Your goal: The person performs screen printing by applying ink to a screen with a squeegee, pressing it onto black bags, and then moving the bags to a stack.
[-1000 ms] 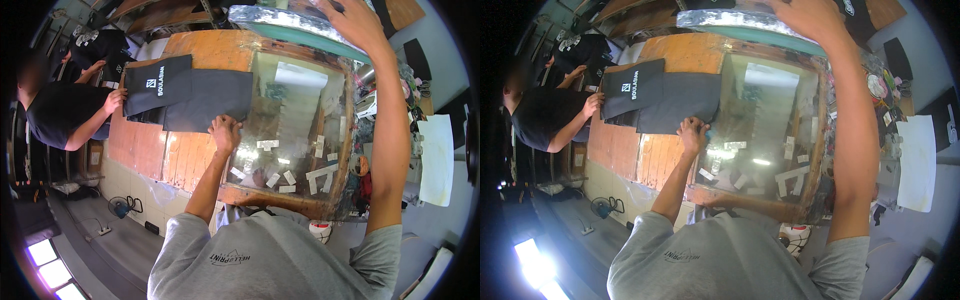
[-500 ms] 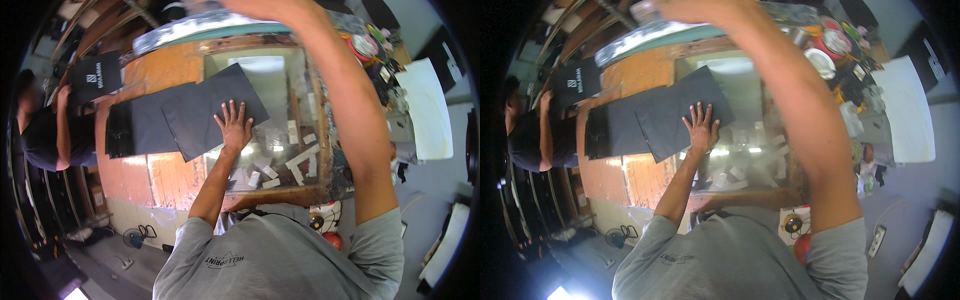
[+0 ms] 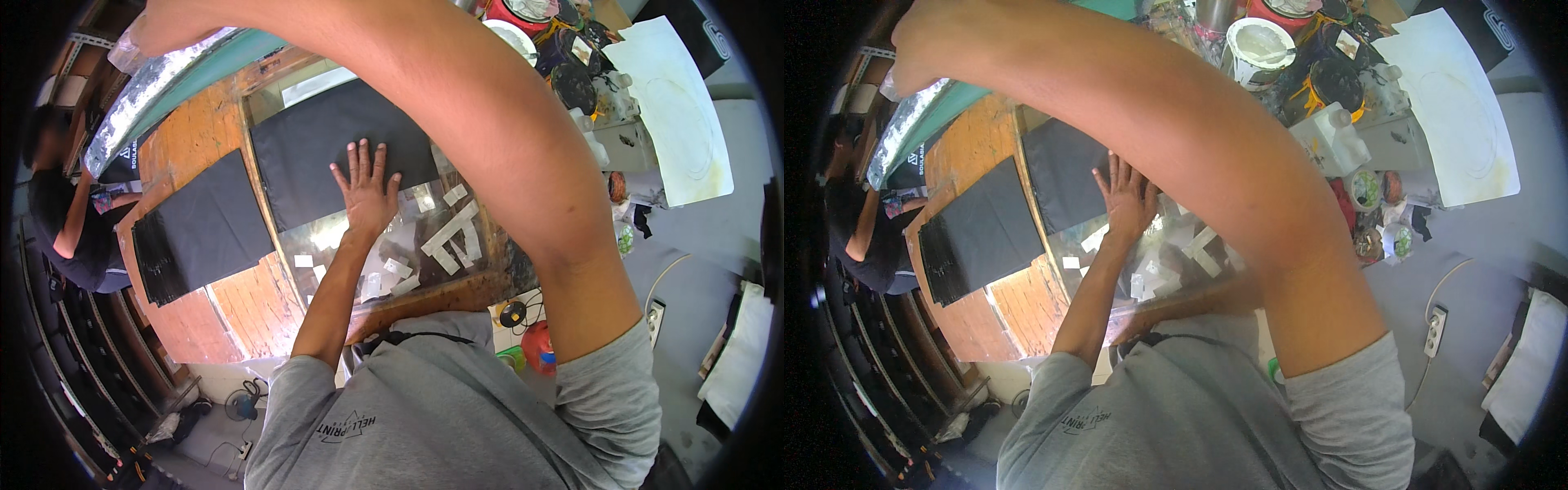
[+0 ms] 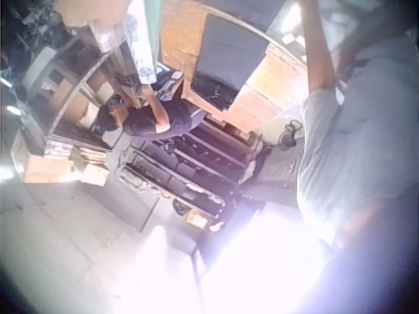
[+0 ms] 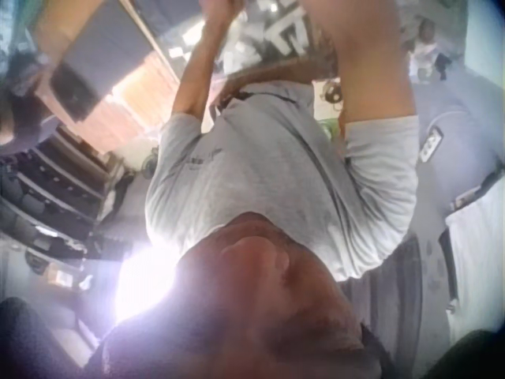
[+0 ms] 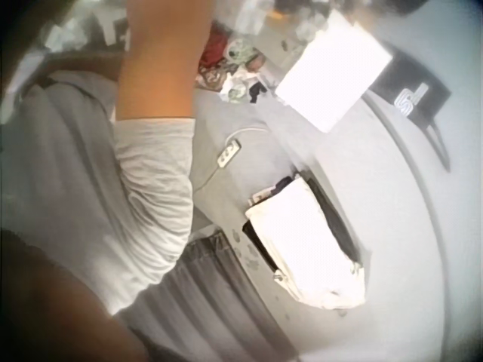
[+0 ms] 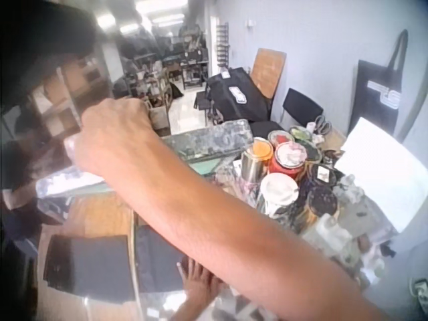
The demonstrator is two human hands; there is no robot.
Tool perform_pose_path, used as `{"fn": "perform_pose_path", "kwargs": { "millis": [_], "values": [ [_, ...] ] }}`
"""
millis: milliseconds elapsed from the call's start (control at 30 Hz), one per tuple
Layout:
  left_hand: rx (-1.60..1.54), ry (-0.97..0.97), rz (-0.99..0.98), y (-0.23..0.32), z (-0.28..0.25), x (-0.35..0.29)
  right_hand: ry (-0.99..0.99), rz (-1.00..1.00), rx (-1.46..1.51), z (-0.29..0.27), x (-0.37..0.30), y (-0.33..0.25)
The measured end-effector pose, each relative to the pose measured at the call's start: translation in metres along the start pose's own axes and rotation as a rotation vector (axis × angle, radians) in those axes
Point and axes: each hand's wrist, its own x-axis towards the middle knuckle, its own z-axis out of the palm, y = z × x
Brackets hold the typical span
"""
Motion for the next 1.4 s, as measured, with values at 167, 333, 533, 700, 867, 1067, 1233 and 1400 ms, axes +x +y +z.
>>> {"fn": "perform_pose_path", "kwargs": {
  "millis": [167, 333, 533, 700, 867, 1067, 1233, 1400],
  "values": [
    [0.061, 0.004, -0.008, -0.006, -0.003, -0.023, 0.052, 0.032, 0.038, -0.004, -0.014, -0.014],
    [0.059, 0.022, 0.001, -0.003, 0.0, -0.031, 0.101, 0.064, 0.057, 0.002, -0.017, -0.02],
    [0.103, 0.01, 0.005, -0.003, 0.004, -0.031, -0.007, 0.042, 0.153, -0.006, -0.008, -0.011],
    [0.084, 0.01, 0.021, -0.005, 0.004, -0.033, -0.113, 0.097, 0.056, -0.003, 0.017, -0.012],
    [0.07, -0.002, 0.058, -0.008, 0.003, -0.034, -0.045, 0.11, 0.091, 0.002, 0.023, -0.015],
    [-0.095, 0.042, 0.092, -0.007, -0.011, -0.036, 0.078, 0.074, 0.119, 0.003, 0.015, -0.012],
    [-0.483, 0.242, -0.043, -0.001, -0.07, -0.04, -0.039, 0.268, 0.186, 0.009, 0.012, -0.023],
    [-1.453, 0.58, -0.291, 0.016, -0.153, -0.081, 0.18, 0.078, -0.035, 0.077, -0.085, -0.06]
  ]
}}
